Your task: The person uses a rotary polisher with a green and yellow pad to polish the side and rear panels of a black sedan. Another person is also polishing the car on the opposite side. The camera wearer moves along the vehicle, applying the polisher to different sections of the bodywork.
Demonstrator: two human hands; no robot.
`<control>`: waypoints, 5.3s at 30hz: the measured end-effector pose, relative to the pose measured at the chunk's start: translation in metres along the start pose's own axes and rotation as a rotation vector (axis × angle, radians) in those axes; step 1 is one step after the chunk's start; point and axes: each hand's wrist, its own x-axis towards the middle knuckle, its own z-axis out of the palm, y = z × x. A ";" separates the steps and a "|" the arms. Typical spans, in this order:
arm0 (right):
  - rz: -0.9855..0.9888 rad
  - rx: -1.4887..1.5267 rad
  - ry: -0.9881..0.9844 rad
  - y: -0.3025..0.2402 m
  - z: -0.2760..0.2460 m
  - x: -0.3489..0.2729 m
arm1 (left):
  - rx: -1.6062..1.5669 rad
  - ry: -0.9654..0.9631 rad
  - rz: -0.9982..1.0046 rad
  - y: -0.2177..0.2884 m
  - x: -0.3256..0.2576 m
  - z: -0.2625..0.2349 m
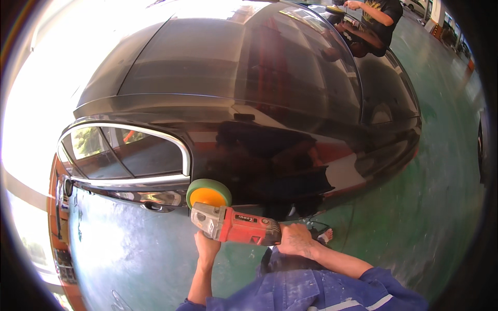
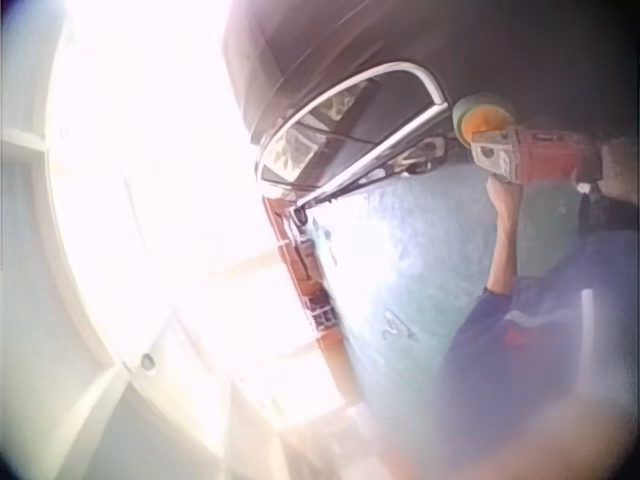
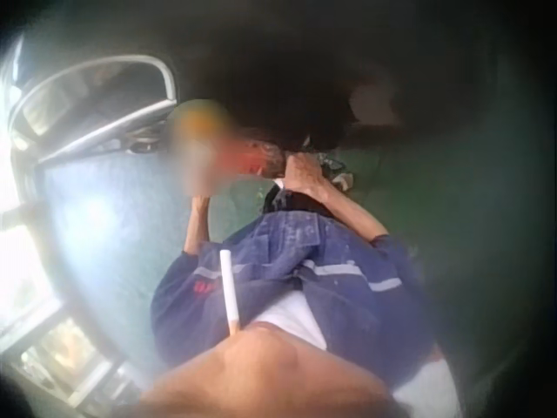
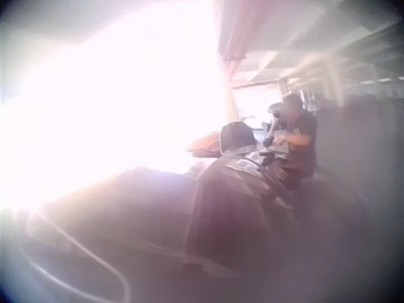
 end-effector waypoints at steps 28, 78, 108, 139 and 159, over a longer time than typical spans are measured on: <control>0.035 0.109 -0.191 -0.041 0.010 0.009 | 0.124 -0.021 -0.116 -0.029 0.000 -0.049; 0.038 0.325 0.588 0.155 -0.047 -0.085 | 0.281 -0.334 0.382 0.181 0.007 0.118; 0.202 0.688 0.424 0.140 0.038 -0.113 | 0.560 -0.584 0.344 0.201 -0.012 0.100; 0.739 0.806 0.472 0.220 -0.067 -0.229 | 0.540 -0.797 0.817 0.371 -0.036 0.245; 0.188 0.346 0.220 0.084 0.042 -0.077 | 0.382 -0.331 0.086 0.069 -0.026 0.043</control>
